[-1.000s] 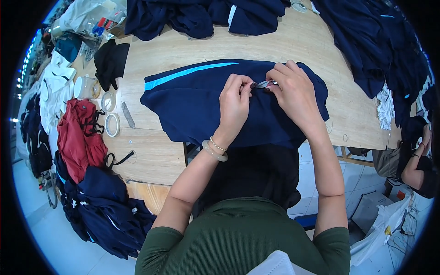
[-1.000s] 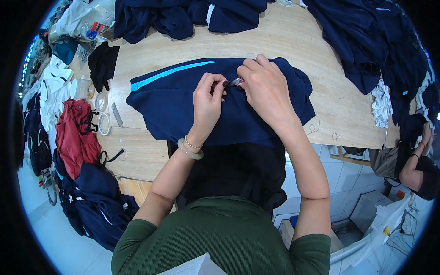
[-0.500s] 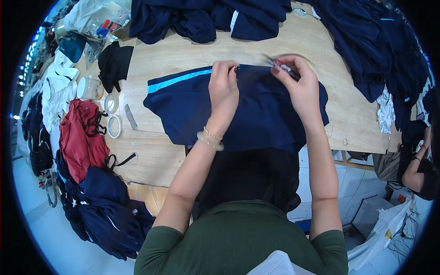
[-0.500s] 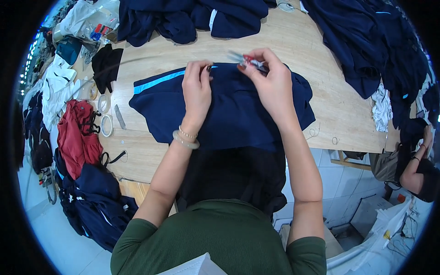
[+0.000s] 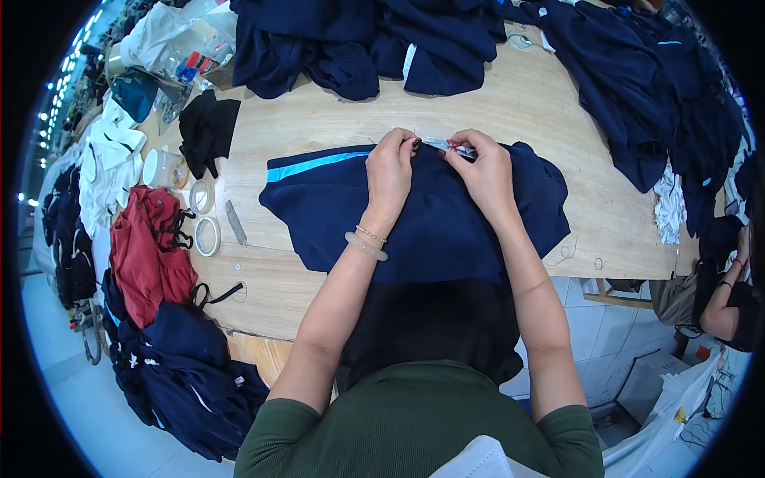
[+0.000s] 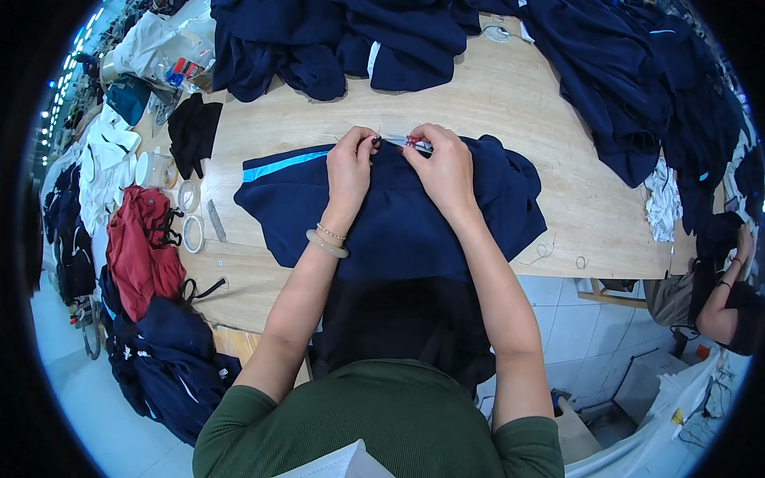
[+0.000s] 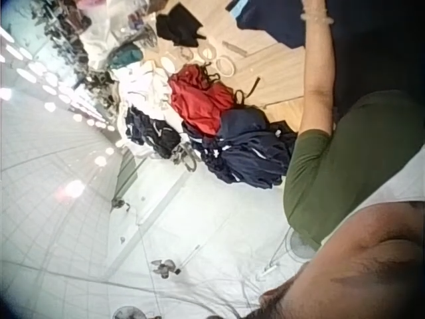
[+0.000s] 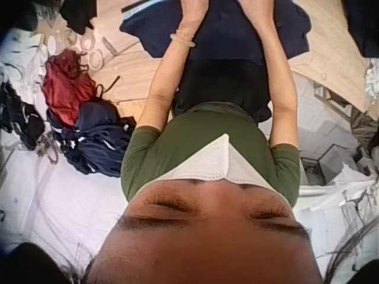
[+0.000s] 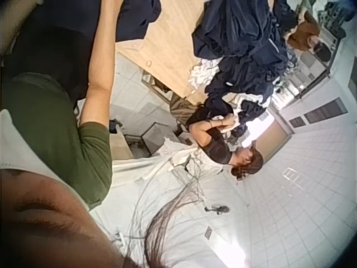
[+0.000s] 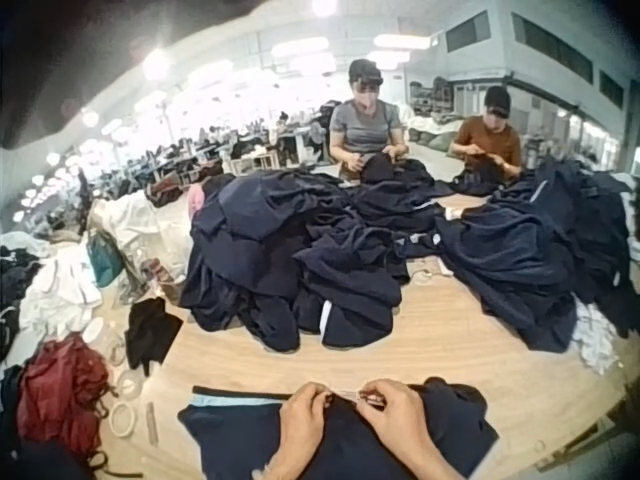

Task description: Trimming loose threads from navy blue garments using thread nippers at a factory workbench.

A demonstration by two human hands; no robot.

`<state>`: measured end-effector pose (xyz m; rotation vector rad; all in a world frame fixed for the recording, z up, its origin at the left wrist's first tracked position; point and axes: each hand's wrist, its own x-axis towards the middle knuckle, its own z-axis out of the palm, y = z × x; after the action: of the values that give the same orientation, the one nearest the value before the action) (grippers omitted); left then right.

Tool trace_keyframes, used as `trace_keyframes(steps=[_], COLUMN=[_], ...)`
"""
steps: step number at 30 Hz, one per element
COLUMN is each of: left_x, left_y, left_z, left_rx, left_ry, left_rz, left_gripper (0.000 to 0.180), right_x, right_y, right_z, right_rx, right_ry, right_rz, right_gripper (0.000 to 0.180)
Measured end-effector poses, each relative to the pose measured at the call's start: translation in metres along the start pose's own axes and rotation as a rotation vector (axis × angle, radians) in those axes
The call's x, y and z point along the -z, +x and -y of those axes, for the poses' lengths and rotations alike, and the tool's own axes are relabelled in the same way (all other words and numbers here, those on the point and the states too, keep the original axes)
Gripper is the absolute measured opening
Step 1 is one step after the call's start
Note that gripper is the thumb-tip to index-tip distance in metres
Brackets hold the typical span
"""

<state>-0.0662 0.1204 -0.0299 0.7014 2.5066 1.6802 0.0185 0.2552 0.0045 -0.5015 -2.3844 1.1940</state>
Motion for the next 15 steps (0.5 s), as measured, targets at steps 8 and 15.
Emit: trace_keyframes(steps=[8, 15], left_x=[0.0002, -0.0004], left_y=[0.0001, -0.0002], left_z=[-0.0018, -0.0033], left_rx=[-0.136, -0.166], left_ry=[0.004, 0.024], left_rz=[-0.071, -0.082], left_gripper=[0.005, 0.005], right_x=[0.0038, 0.0032], right_y=[-0.0007, 0.0015], right_z=[0.0074, 0.0092], right_rx=[0.142, 0.188], right_ry=[-0.214, -0.255], right_rz=[0.042, 0.039], right_gripper=[0.015, 0.015])
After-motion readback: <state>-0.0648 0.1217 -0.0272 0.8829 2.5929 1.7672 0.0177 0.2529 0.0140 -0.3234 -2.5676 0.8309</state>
